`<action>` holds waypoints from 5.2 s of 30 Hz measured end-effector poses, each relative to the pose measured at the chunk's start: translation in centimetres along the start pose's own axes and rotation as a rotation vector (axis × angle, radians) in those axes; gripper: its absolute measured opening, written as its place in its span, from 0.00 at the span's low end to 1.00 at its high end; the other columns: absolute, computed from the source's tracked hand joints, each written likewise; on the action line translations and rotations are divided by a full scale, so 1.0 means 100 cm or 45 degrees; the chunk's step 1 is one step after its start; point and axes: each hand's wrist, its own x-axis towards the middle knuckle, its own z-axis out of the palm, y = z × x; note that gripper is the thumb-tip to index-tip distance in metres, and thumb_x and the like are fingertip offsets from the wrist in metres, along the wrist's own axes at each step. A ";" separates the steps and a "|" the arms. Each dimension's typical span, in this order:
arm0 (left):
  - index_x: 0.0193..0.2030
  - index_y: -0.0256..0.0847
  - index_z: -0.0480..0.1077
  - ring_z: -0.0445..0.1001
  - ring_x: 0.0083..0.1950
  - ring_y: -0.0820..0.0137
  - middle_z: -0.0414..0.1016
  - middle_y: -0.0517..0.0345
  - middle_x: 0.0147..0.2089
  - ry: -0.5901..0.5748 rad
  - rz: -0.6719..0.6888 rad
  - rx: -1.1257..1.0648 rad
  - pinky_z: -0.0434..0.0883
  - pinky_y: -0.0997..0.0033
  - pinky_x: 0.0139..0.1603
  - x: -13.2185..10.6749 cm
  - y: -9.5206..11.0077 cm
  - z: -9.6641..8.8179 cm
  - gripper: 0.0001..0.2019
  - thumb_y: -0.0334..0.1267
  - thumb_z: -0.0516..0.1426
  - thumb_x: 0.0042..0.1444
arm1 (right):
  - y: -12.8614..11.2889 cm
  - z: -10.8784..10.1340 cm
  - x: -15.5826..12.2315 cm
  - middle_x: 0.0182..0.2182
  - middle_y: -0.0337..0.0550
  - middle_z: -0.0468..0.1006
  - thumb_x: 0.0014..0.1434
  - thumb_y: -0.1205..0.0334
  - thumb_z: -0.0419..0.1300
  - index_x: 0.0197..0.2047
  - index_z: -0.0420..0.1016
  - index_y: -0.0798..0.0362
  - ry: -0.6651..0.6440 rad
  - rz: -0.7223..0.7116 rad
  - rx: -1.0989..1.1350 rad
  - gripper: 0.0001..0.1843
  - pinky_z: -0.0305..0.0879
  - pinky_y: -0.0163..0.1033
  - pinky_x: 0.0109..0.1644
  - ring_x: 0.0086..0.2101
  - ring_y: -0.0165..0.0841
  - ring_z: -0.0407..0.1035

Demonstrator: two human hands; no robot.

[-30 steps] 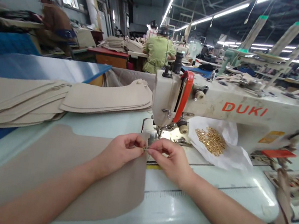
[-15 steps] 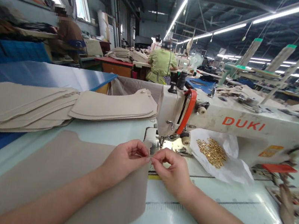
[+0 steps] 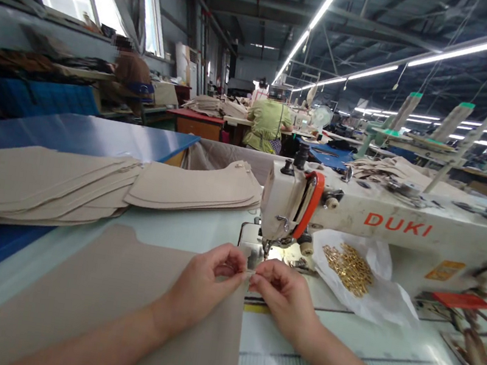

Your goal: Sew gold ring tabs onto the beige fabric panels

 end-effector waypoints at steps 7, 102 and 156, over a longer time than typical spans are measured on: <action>0.33 0.42 0.76 0.77 0.35 0.67 0.80 0.60 0.32 -0.148 -0.034 0.037 0.72 0.72 0.39 0.001 -0.001 -0.003 0.07 0.38 0.57 0.51 | 0.002 -0.001 0.001 0.23 0.36 0.73 0.56 0.57 0.58 0.29 0.69 0.52 -0.045 0.038 0.058 0.08 0.62 0.33 0.29 0.24 0.29 0.67; 0.27 0.40 0.67 0.71 0.33 0.69 0.73 0.59 0.29 -0.212 0.717 0.915 0.69 0.71 0.35 0.018 -0.023 0.010 0.09 0.26 0.52 0.55 | -0.009 -0.026 -0.010 0.34 0.45 0.75 0.63 0.63 0.53 0.36 0.71 0.56 -0.479 -0.910 -1.367 0.08 0.64 0.40 0.46 0.38 0.35 0.66; 0.37 0.40 0.72 0.74 0.39 0.68 0.77 0.55 0.36 -0.147 0.734 0.779 0.73 0.68 0.41 0.006 -0.020 0.009 0.11 0.31 0.48 0.61 | 0.000 -0.015 -0.005 0.35 0.43 0.75 0.61 0.64 0.58 0.34 0.71 0.54 -0.373 -0.767 -1.470 0.04 0.62 0.38 0.41 0.36 0.34 0.66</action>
